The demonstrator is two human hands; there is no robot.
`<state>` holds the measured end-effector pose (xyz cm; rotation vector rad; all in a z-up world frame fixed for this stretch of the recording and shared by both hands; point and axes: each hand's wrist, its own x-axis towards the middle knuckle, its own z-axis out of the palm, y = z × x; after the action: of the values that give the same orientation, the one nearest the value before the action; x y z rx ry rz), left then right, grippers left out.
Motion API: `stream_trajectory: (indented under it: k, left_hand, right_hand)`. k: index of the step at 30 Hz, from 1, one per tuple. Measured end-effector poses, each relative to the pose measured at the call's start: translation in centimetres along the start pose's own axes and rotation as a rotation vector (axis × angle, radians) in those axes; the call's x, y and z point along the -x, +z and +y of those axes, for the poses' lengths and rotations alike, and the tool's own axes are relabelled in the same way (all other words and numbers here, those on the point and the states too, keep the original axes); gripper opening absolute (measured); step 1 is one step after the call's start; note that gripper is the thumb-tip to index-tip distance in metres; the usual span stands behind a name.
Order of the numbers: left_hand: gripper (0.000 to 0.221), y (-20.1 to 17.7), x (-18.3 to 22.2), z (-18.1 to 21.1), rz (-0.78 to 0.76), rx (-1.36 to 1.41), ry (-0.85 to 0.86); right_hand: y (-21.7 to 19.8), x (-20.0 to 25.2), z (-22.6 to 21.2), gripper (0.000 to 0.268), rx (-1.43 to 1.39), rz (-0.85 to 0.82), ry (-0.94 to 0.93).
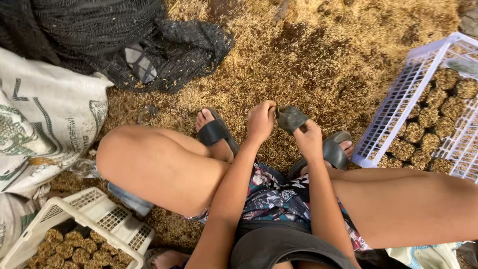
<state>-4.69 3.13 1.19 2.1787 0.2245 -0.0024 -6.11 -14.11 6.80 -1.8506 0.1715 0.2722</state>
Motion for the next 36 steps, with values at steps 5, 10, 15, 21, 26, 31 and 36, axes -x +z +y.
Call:
stream_trajectory:
  k: [5,10,15,21,26,31,36]
  left_hand:
    - [0.018,-0.8,0.0,1.5,0.051,0.013,-0.069]
    - [0.035,-0.7,-0.2,1.3,-0.332,0.099,-0.398]
    - [0.061,0.5,-0.2,1.1,-0.041,0.002,0.229]
    - [0.042,2.6,-0.7,-0.9,-0.074,-0.33,0.145]
    - [0.026,1.6,-0.9,-3.2,0.043,-0.39,-0.09]
    - [0.027,0.3,-0.8,-2.8,0.028,-0.432,-0.215]
    - [0.029,-2.0,-0.7,-2.3,0.098,-0.44,-0.252]
  right_hand:
    - [-0.8,-0.4,-1.3,0.032,0.269,0.222,-0.236]
    - [-1.8,-1.4,0.9,0.034,0.544,0.199,-0.349]
    - [-0.7,-3.2,2.9,0.02,0.484,0.107,-0.062]
    - [-0.3,-5.2,7.8,0.028,0.225,-0.053,-0.134]
    - [-2.2,-6.0,17.3,0.05,0.671,-0.026,0.24]
    - [-1.2,-5.0,23.8,0.093,0.913,-0.291,0.62]
    - [-1.9,-5.4,21.8,0.047,0.793,-0.464,0.579]
